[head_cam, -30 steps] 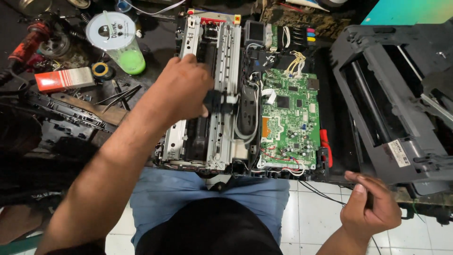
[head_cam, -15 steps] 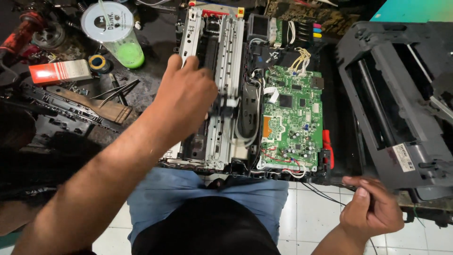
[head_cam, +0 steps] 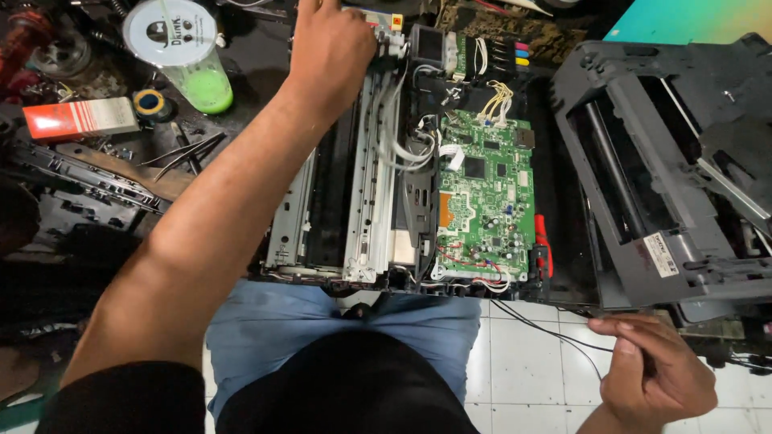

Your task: Disassembling a printer to access and remove internal components like the circuit board and scanner assembly.

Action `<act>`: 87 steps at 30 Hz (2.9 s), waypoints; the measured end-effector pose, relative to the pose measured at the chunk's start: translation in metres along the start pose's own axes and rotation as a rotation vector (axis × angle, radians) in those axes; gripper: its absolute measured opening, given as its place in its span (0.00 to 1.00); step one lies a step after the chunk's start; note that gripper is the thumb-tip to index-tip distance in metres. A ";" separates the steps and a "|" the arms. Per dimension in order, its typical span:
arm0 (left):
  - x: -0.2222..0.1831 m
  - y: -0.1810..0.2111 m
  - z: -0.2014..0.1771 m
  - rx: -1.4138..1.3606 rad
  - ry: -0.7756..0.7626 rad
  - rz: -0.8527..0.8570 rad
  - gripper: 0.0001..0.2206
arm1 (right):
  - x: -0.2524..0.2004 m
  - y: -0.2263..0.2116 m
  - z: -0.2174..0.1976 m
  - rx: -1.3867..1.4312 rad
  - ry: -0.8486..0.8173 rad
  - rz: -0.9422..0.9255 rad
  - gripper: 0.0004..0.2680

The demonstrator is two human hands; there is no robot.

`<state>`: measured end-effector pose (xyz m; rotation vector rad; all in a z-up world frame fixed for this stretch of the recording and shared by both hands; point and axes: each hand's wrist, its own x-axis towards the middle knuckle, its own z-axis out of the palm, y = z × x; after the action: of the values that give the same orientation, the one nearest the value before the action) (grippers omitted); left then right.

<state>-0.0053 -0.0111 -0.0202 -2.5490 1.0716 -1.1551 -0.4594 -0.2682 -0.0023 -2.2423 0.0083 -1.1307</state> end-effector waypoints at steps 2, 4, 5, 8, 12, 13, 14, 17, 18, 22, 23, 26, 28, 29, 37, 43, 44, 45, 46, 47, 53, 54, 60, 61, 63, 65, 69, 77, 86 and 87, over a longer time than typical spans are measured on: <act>0.009 0.000 0.023 -0.042 0.074 -0.043 0.14 | 0.004 -0.004 -0.007 -0.009 -0.052 0.003 0.03; 0.016 -0.004 0.033 -0.077 0.155 -0.082 0.16 | 0.013 0.006 -0.025 -0.016 -0.095 0.003 0.03; 0.018 -0.004 0.032 -0.088 0.175 -0.070 0.14 | 0.019 0.017 -0.041 -0.058 -0.323 -0.049 0.05; 0.006 -0.007 0.002 -0.119 0.164 -0.056 0.11 | 0.031 0.111 -0.108 -0.167 -0.882 -0.190 0.14; -0.032 -0.011 -0.097 -0.431 0.248 -0.002 0.09 | 0.060 0.048 -0.090 -0.198 -0.652 -0.125 0.05; -0.046 -0.005 -0.137 -0.443 0.216 -0.009 0.09 | 0.049 0.116 -0.110 -0.186 -0.679 -0.105 0.05; -0.058 0.000 -0.178 -0.532 -0.019 -0.045 0.11 | 0.020 0.176 -0.143 0.005 -0.583 0.231 0.09; -0.115 0.024 -0.241 -0.713 -0.212 -0.107 0.14 | -0.023 0.226 -0.189 0.238 -0.519 0.652 0.13; -0.136 0.033 -0.253 -0.805 -0.143 -0.136 0.14 | -0.016 0.229 -0.189 0.283 -0.556 0.721 0.12; -0.164 0.057 -0.267 -0.904 -0.033 -0.341 0.08 | 0.023 0.207 -0.169 0.401 -0.675 0.925 0.12; -0.167 0.063 -0.266 -0.829 -0.069 -0.377 0.09 | 0.031 0.203 -0.163 0.456 -0.730 1.017 0.12; -0.169 0.073 -0.259 -0.730 -0.103 -0.436 0.13 | 0.031 0.185 -0.132 0.265 -0.840 0.590 0.13; -0.169 0.076 -0.251 -0.715 -0.097 -0.450 0.16 | 0.037 0.157 -0.104 0.007 -0.826 0.078 0.15; -0.169 0.076 -0.247 -0.704 -0.078 -0.451 0.17 | 0.049 0.137 -0.087 -0.006 -0.777 -0.021 0.10; -0.163 0.082 -0.241 -0.623 -0.156 -0.607 0.38 | 0.195 -0.017 0.020 -0.273 -0.918 -0.462 0.10; -0.157 0.084 -0.238 -0.499 -0.102 -0.638 0.47 | 0.284 -0.020 0.123 -0.936 -0.870 -0.799 0.11; -0.157 0.084 -0.239 -0.535 -0.142 -0.644 0.45 | 0.298 -0.016 0.145 -0.949 -0.903 -0.794 0.10; -0.156 0.083 -0.240 -0.569 -0.178 -0.648 0.43 | 0.313 -0.013 0.167 -0.965 -0.932 -0.789 0.09; -0.155 0.085 -0.239 -0.567 -0.166 -0.649 0.43 | 0.319 -0.014 0.190 -0.971 -0.923 -0.795 0.09; -0.154 0.087 -0.239 -0.502 -0.175 -0.662 0.47 | 0.324 -0.015 0.214 -0.875 -1.033 -0.559 0.11; -0.156 0.096 -0.232 -0.245 -0.246 -0.660 0.53 | 0.342 0.014 0.319 -0.585 -1.025 -0.072 0.10; -0.157 0.096 -0.230 -0.217 -0.269 -0.651 0.54 | 0.341 0.010 0.329 -0.607 -0.992 0.048 0.09; -0.156 0.098 -0.226 -0.245 -0.330 -0.649 0.63 | 0.342 0.026 0.366 -0.505 -1.004 0.153 0.08; -0.155 0.097 -0.227 -0.250 -0.330 -0.652 0.63 | 0.341 0.023 0.367 -0.509 -1.006 0.153 0.08; -0.154 0.096 -0.227 -0.223 -0.353 -0.624 0.65 | 0.340 0.017 0.369 -0.508 -1.002 0.235 0.05; -0.153 0.095 -0.226 -0.266 -0.339 -0.637 0.66 | 0.341 0.017 0.372 -0.510 -1.014 0.246 0.04; -0.154 0.097 -0.225 -0.294 -0.325 -0.637 0.66 | 0.332 0.007 0.375 -0.461 -1.008 0.319 0.05; -0.153 0.095 -0.229 -0.322 -0.336 -0.638 0.65 | 0.336 0.045 0.393 -0.619 -1.082 0.187 0.07; -0.157 0.095 -0.230 -0.312 -0.343 -0.611 0.63 | 0.333 0.057 0.395 -0.611 -1.102 0.063 0.05; -0.158 0.094 -0.229 -0.278 -0.345 -0.594 0.62 | 0.335 0.045 0.388 -0.560 -1.116 0.153 0.10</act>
<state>-0.2889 0.0589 0.0062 -3.2526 0.4230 -0.6315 0.0473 -0.1915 0.0453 -2.9980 0.0418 0.3631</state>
